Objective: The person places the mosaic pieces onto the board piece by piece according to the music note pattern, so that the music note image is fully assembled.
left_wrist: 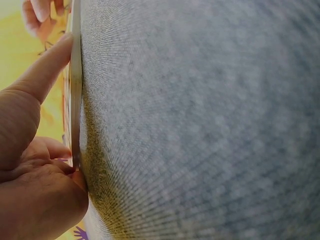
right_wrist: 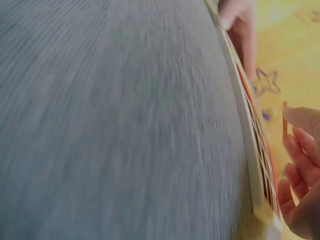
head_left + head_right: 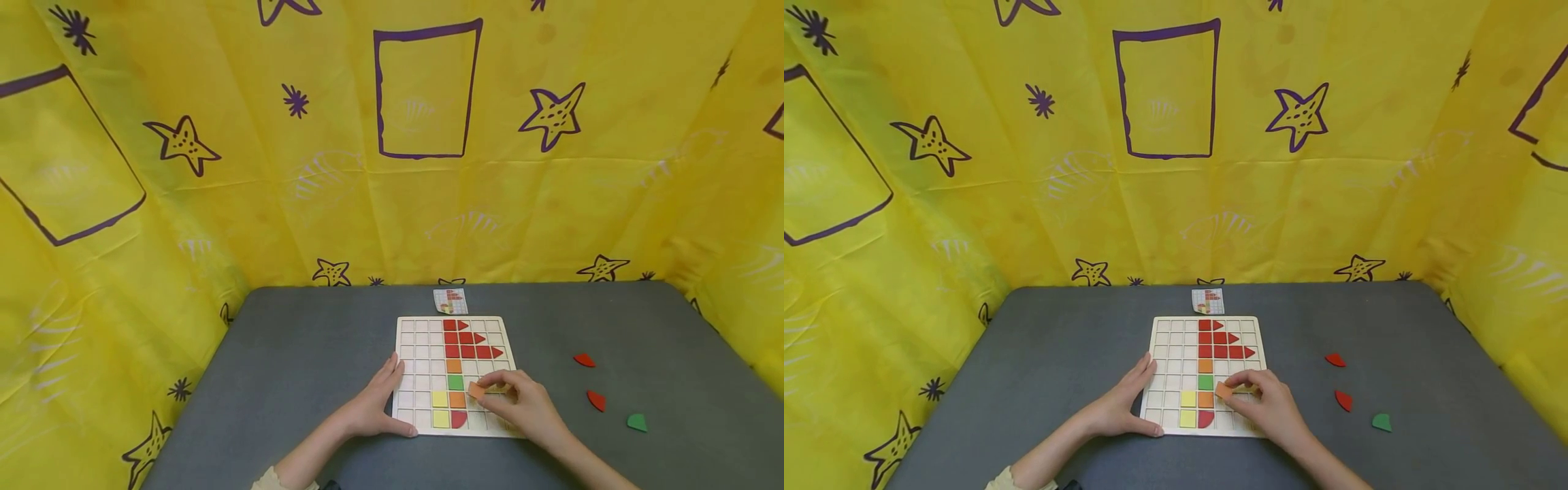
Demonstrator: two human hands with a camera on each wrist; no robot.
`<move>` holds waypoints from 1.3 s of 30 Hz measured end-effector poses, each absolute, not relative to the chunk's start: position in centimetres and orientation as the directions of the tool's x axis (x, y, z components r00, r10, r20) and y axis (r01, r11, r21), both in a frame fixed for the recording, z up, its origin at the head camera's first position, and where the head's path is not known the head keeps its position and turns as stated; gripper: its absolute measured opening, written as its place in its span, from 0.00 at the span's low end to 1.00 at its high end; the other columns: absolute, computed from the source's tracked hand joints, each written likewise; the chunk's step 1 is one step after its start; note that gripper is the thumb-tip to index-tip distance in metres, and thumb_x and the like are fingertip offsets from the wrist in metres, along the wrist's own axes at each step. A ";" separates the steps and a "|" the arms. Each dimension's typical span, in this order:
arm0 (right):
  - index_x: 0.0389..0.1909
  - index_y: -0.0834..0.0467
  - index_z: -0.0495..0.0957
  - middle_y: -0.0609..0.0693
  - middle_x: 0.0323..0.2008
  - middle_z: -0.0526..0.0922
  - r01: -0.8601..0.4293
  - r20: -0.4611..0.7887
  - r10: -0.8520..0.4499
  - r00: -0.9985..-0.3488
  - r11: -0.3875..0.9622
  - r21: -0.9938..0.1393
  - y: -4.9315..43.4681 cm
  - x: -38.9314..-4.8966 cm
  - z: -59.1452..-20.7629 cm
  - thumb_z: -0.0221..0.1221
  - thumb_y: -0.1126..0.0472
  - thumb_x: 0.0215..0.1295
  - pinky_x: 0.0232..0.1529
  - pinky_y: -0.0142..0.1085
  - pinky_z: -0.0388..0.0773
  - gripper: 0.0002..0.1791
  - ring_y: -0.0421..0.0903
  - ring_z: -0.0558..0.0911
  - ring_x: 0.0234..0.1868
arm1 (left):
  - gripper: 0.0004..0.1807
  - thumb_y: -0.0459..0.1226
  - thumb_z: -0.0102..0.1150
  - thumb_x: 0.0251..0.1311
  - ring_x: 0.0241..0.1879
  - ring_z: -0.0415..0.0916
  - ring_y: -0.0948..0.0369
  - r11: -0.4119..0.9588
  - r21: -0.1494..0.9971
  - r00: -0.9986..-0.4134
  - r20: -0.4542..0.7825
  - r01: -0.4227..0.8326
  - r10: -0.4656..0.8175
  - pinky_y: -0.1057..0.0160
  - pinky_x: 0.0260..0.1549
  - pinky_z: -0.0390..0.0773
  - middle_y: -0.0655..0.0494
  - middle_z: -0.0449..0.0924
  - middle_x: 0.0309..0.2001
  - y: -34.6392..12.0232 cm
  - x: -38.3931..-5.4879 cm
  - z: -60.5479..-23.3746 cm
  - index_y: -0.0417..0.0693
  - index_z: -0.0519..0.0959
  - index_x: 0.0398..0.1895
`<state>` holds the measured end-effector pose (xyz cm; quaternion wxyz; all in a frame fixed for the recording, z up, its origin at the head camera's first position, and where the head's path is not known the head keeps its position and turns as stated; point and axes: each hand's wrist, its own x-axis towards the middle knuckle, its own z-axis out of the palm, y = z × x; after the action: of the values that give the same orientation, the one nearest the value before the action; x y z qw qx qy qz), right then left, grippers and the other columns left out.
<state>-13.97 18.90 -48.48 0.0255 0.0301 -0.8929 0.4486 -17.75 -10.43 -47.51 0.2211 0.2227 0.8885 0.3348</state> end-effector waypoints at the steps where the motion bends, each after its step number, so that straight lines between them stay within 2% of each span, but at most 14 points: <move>1: 0.34 0.37 0.81 0.37 0.35 0.79 -0.094 0.081 -0.048 -0.996 0.587 -0.804 18.4 -14.1 -48.6 0.71 0.45 0.47 0.35 0.29 0.68 0.12 0.39 0.71 0.35 | 0.64 0.56 0.73 0.41 0.75 0.34 0.49 0.676 0.693 -0.804 -0.242 0.249 0.544 0.40 0.66 0.50 0.48 0.33 0.77 -10.4 -17.7 -47.5 0.44 0.44 0.75; 7: 0.31 0.38 0.82 0.31 0.33 0.80 -0.265 0.197 -0.181 -0.964 0.555 -0.788 15.3 -14.9 -49.1 0.72 0.49 0.47 0.36 0.29 0.69 0.10 0.37 0.72 0.35 | 0.63 0.55 0.73 0.42 0.75 0.34 0.49 0.676 0.690 -0.806 -0.232 0.259 0.545 0.40 0.66 0.51 0.47 0.33 0.77 -10.5 -17.7 -47.5 0.42 0.45 0.75; 12: 0.30 0.40 0.83 0.31 0.29 0.80 -0.431 0.322 -0.287 -0.902 0.567 -0.702 13.2 -15.6 -49.4 0.72 0.52 0.47 0.33 0.27 0.67 0.09 0.37 0.71 0.33 | 0.63 0.55 0.73 0.42 0.75 0.34 0.48 0.674 0.694 -0.804 -0.234 0.255 0.546 0.39 0.66 0.51 0.46 0.33 0.77 -10.5 -17.7 -47.5 0.41 0.45 0.75; 15: 0.29 0.41 0.82 0.31 0.27 0.79 -0.475 0.347 -0.324 -0.880 0.589 -0.654 12.4 -16.0 -49.5 0.72 0.51 0.47 0.31 0.25 0.65 0.09 0.36 0.70 0.33 | 0.63 0.55 0.72 0.42 0.75 0.35 0.48 0.672 0.694 -0.802 -0.233 0.259 0.550 0.38 0.65 0.51 0.46 0.33 0.77 -10.5 -17.7 -47.5 0.41 0.45 0.75; 22: 0.27 0.41 0.82 0.28 0.29 0.79 -0.528 0.353 -0.392 -0.849 0.632 -0.568 11.7 -16.3 -49.5 0.72 0.52 0.49 0.32 0.25 0.64 0.07 0.32 0.67 0.35 | 0.63 0.55 0.72 0.43 0.75 0.34 0.48 0.660 0.696 -0.799 -0.211 0.282 0.564 0.39 0.66 0.51 0.46 0.34 0.77 -10.5 -17.8 -47.6 0.40 0.45 0.75; 29: 0.28 0.43 0.83 0.30 0.33 0.81 -0.543 0.360 -0.406 -0.840 0.618 -0.568 11.8 -16.1 -49.3 0.71 0.55 0.51 0.36 0.28 0.67 0.05 0.33 0.69 0.38 | 0.63 0.55 0.72 0.43 0.75 0.34 0.48 0.658 0.696 -0.798 -0.207 0.286 0.566 0.39 0.66 0.51 0.46 0.34 0.76 -10.5 -17.8 -47.5 0.40 0.45 0.75; 39: 0.29 0.42 0.82 0.29 0.33 0.80 -0.509 0.402 -0.317 -0.859 0.613 -0.605 14.7 -15.4 -48.9 0.71 0.61 0.49 0.42 0.33 0.72 0.10 0.32 0.71 0.40 | 0.63 0.55 0.73 0.42 0.75 0.34 0.48 0.663 0.700 -0.802 -0.220 0.267 0.555 0.39 0.66 0.51 0.46 0.34 0.76 -10.4 -17.8 -47.4 0.41 0.45 0.75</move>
<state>-15.40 14.71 -48.86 0.1285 0.2322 -0.8888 0.3737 -17.75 -10.44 -47.37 0.2124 0.2318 0.8867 0.3390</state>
